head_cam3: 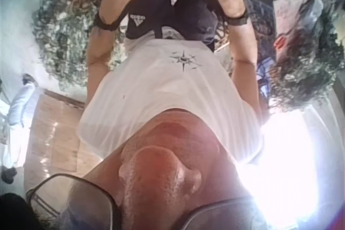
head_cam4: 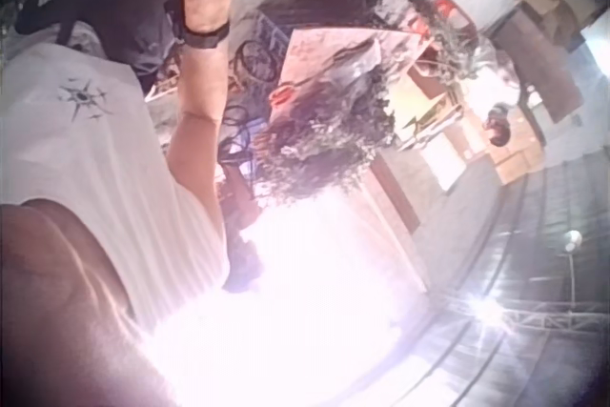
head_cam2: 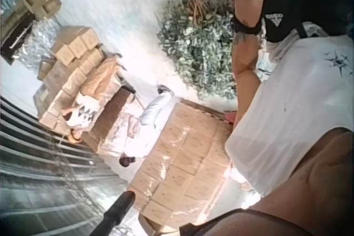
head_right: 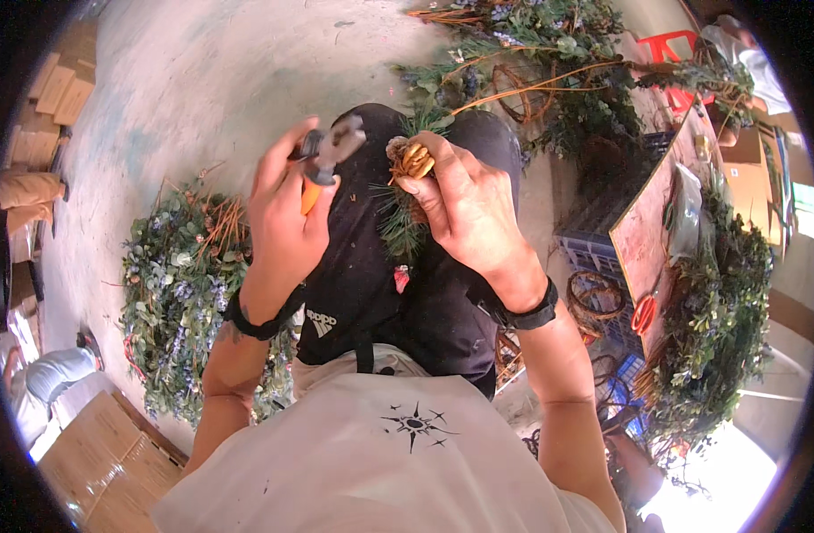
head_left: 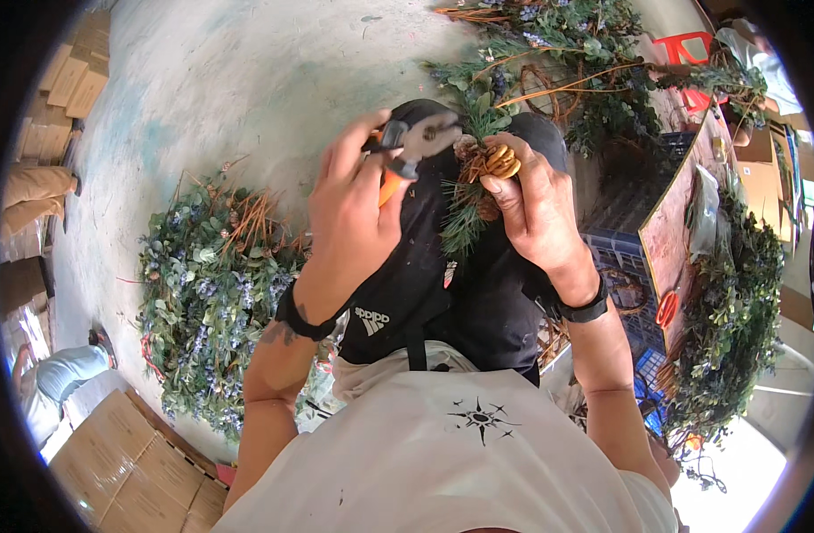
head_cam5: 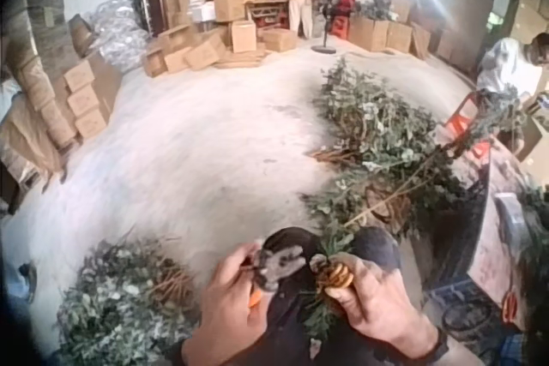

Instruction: Assemble decorative floral wreaths using artificial foliage, pinecones, and wire.

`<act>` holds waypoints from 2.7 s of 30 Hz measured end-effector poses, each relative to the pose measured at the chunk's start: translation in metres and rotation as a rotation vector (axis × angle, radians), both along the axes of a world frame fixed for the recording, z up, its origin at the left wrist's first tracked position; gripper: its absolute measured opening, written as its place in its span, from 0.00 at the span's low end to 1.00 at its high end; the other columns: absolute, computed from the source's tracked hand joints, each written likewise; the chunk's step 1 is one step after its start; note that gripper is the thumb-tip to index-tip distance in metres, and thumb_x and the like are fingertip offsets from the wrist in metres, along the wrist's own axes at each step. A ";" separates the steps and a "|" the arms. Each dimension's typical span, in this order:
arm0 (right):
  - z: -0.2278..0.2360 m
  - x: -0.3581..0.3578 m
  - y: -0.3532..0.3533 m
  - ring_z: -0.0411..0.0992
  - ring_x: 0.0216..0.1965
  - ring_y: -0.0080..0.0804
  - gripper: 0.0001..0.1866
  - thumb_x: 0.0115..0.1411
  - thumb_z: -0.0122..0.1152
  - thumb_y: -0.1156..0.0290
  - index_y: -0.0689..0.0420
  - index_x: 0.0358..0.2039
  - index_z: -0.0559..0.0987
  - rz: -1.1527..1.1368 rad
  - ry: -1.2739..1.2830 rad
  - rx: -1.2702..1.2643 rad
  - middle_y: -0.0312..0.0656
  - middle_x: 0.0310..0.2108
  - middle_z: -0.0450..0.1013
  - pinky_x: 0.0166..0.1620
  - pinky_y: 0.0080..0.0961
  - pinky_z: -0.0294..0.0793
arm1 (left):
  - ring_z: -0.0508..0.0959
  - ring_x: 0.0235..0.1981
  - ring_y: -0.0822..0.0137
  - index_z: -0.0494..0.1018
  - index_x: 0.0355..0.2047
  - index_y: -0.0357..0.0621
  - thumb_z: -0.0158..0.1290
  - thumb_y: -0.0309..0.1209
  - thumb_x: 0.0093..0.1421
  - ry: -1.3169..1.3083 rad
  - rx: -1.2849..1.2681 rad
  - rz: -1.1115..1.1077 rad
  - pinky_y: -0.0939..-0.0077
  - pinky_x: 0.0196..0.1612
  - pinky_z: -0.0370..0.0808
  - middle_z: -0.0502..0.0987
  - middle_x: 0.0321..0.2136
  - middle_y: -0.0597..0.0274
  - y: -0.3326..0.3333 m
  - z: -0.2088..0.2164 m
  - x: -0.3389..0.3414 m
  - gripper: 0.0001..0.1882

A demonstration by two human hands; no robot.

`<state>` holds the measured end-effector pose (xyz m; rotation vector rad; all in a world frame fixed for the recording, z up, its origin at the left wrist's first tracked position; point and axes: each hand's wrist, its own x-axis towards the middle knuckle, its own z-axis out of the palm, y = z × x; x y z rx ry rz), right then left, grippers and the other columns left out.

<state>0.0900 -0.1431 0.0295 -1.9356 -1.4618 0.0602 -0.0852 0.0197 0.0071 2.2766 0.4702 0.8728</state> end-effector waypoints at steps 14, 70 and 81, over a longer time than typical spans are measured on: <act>0.000 0.002 0.000 0.80 0.39 0.58 0.23 0.67 0.65 0.63 0.60 0.57 0.73 -0.001 0.016 -0.001 0.54 0.39 0.80 0.39 0.45 0.79 | 0.67 0.66 0.33 0.77 0.41 0.29 0.54 0.21 0.66 0.035 0.595 0.128 0.55 0.56 0.81 0.70 0.65 0.43 0.005 -0.020 -0.002 0.06; -0.009 0.012 -0.004 0.79 0.45 0.57 0.24 0.67 0.64 0.61 0.60 0.59 0.72 0.037 0.064 0.009 0.53 0.48 0.79 0.44 0.46 0.80 | 0.79 0.49 0.46 0.78 0.38 0.29 0.63 0.32 0.61 0.618 -0.038 -0.260 0.57 0.50 0.77 0.78 0.53 0.45 0.045 0.062 -0.024 0.15; -0.006 0.011 -0.008 0.78 0.47 0.59 0.25 0.67 0.65 0.61 0.60 0.59 0.72 0.034 0.117 -0.011 0.56 0.48 0.79 0.46 0.46 0.80 | 0.65 0.68 0.35 0.77 0.48 0.27 0.64 0.25 0.57 0.199 0.384 -0.004 0.48 0.65 0.69 0.64 0.69 0.42 -0.012 0.005 -0.003 0.20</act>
